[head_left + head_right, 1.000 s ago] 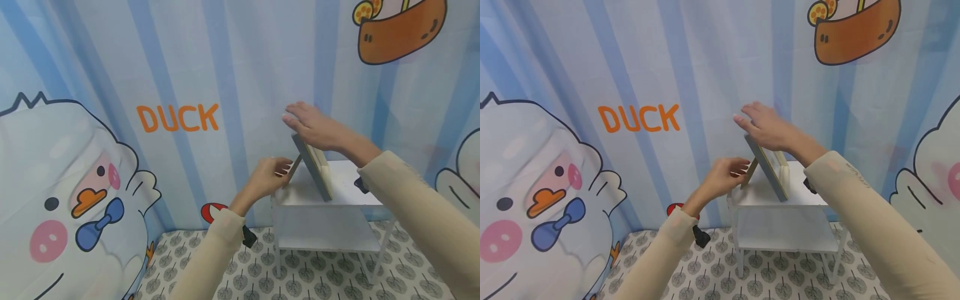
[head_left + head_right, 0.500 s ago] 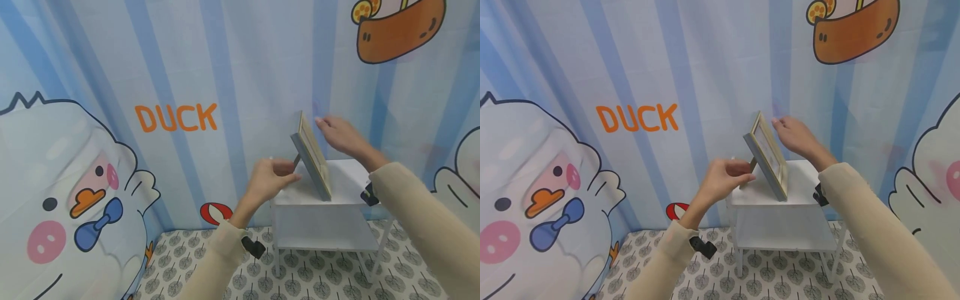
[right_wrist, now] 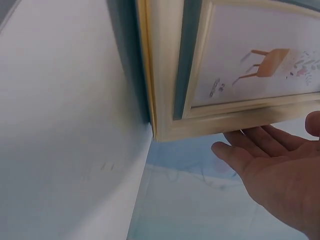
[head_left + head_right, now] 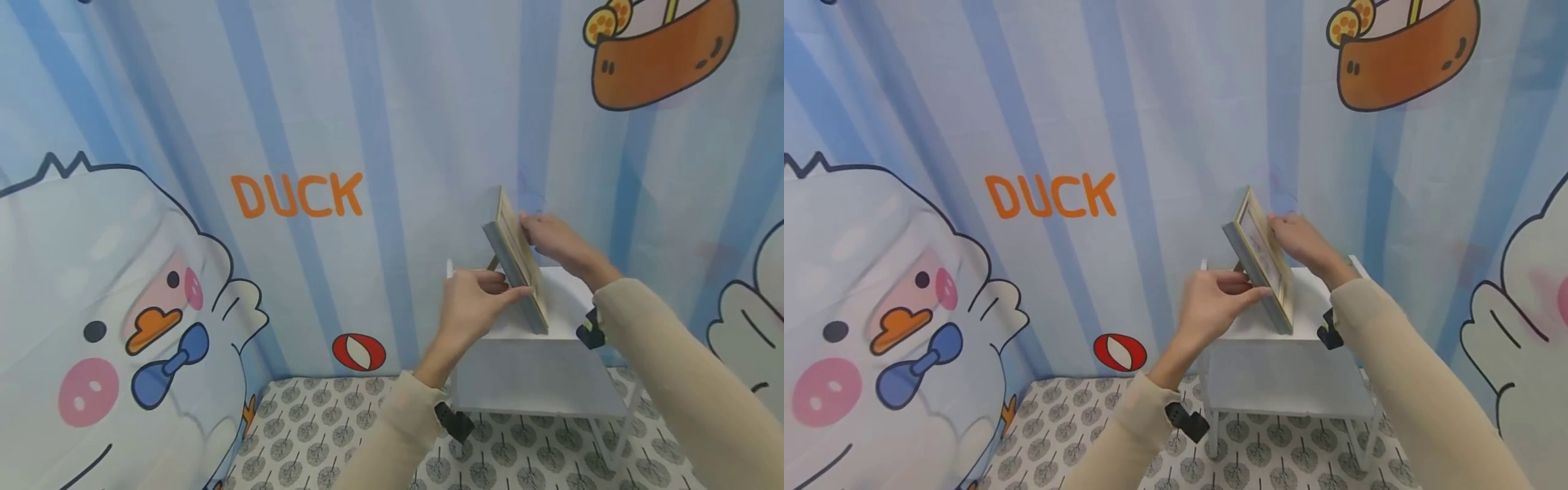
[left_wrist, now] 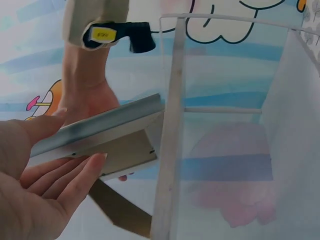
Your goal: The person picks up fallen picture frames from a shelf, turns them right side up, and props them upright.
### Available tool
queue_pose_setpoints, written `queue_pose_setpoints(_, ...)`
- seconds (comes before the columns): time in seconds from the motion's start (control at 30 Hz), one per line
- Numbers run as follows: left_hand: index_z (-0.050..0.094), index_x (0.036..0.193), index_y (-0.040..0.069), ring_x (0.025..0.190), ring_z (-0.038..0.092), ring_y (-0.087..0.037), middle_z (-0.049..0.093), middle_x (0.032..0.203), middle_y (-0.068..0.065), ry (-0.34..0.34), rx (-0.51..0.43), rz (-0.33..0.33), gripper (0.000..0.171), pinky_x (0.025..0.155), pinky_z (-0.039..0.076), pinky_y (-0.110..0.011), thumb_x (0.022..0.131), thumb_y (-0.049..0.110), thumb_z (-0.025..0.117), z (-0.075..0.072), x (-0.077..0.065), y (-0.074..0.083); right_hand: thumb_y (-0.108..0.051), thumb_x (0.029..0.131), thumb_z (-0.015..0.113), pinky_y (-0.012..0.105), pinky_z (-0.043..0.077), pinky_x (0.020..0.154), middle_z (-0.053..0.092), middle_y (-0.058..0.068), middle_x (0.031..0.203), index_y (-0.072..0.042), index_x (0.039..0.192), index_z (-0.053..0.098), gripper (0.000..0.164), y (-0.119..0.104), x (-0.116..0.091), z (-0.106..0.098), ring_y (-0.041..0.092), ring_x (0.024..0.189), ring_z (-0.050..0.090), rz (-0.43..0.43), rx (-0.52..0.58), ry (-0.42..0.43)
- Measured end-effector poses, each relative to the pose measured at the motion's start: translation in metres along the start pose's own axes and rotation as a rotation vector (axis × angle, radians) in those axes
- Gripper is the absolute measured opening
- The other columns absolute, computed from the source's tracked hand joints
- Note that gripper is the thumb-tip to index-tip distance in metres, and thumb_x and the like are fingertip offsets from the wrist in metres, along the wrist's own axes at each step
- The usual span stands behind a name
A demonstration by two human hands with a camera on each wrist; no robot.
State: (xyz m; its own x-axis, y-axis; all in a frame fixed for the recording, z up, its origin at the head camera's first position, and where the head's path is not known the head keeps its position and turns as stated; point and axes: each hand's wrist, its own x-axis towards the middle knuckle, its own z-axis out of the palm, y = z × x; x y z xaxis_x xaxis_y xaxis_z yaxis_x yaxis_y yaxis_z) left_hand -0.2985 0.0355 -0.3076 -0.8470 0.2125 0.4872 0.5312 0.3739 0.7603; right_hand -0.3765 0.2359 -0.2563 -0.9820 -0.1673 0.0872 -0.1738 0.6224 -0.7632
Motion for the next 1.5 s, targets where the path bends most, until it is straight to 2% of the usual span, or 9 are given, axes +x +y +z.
queue_pose_setpoints(0.2,0.086,0.097,0.009,0.074,0.076,-0.001,0.084,0.090,-0.006,0.066,-0.031,-0.009,0.026,0.060,0.054,-0.013,0.084,0.031,0.091,0.014,0.000,0.002,-0.057,0.112,0.014,0.065,0.031,0.126,0.045,0.029,0.157,0.004,0.151,0.047,0.080,0.001,0.001,0.004,0.045,0.148,0.042,-0.002,0.015,0.030)
queue_pose_setpoints(0.27,0.086,0.097,0.009,0.069,0.073,0.002,0.084,0.088,-0.006,0.078,-0.040,-0.011,0.025,0.058,0.053,-0.014,0.085,0.031,0.090,0.016,0.000,0.002,-0.057,0.112,0.014,0.060,0.042,0.116,0.056,0.026,0.135,0.004,0.135,0.055,0.077,0.002,0.001,0.005,0.041,0.130,0.053,-0.002,0.014,0.046)
queue_pose_setpoints(0.33,0.085,0.097,0.009,0.065,0.070,0.006,0.083,0.088,-0.006,0.090,-0.048,-0.017,0.025,0.056,0.052,-0.015,0.086,0.031,0.089,0.017,-0.001,0.003,-0.057,0.112,0.015,0.052,0.046,0.102,0.057,0.019,0.108,0.003,0.113,0.055,0.072,0.002,0.002,0.006,0.035,0.108,0.055,-0.001,0.013,0.061)
queue_pose_setpoints(0.37,0.085,0.097,0.009,0.064,0.069,0.006,0.083,0.087,-0.006,0.096,-0.049,-0.017,0.025,0.055,0.052,-0.016,0.087,0.032,0.089,0.017,-0.001,0.003,-0.056,0.112,0.015,0.051,0.047,0.102,0.056,0.018,0.107,0.003,0.112,0.054,0.071,0.002,0.001,0.007,0.035,0.108,0.056,-0.003,0.019,0.063)
queue_pose_setpoints(0.47,0.085,0.096,0.008,0.061,0.066,0.008,0.083,0.087,-0.007,0.105,-0.043,-0.009,0.024,0.054,0.052,-0.016,0.089,0.031,0.087,0.017,-0.001,0.004,-0.054,0.113,0.015,0.054,0.047,0.115,0.060,0.027,0.120,0.007,0.127,0.056,0.075,0.000,0.001,0.006,0.042,0.125,0.058,-0.006,0.051,0.048)
queue_pose_setpoints(0.53,0.085,0.096,0.008,0.062,0.066,0.007,0.083,0.087,-0.008,0.105,-0.042,-0.013,0.024,0.054,0.053,-0.015,0.089,0.030,0.087,0.016,-0.002,0.004,-0.053,0.113,0.014,0.060,0.036,0.126,0.049,0.032,0.150,0.009,0.150,0.045,0.078,0.000,0.000,0.005,0.045,0.149,0.044,-0.011,0.067,0.031)
queue_pose_setpoints(0.6,0.085,0.097,0.008,0.064,0.069,0.004,0.083,0.088,-0.008,0.100,-0.036,-0.025,0.023,0.055,0.053,-0.016,0.089,0.030,0.086,0.015,-0.001,0.004,-0.052,0.114,0.014,0.059,0.031,0.128,0.036,0.032,0.163,0.009,0.159,0.032,0.079,0.001,0.000,0.004,0.045,0.156,0.034,-0.013,0.081,0.014)
queue_pose_setpoints(0.87,0.085,0.099,0.009,0.076,0.077,-0.008,0.084,0.092,-0.007,0.092,-0.029,-0.101,0.024,0.060,0.057,-0.020,0.088,0.030,0.088,0.009,0.001,0.003,-0.050,0.114,0.016,0.058,0.030,0.129,0.023,0.033,0.170,0.010,0.164,0.016,0.078,0.007,-0.003,-0.004,0.047,0.158,0.027,0.034,0.114,-0.011)
queue_pose_setpoints(1.5,0.084,0.102,0.006,0.071,0.081,-0.023,0.083,0.090,-0.011,0.069,-0.209,-0.194,0.026,0.067,0.066,-0.031,0.084,0.023,0.091,-0.011,0.009,-0.009,-0.043,0.115,0.032,0.061,0.038,0.124,0.030,0.037,0.165,0.012,0.162,0.021,0.073,0.024,-0.036,-0.025,0.053,0.151,0.038,0.069,0.041,0.003)
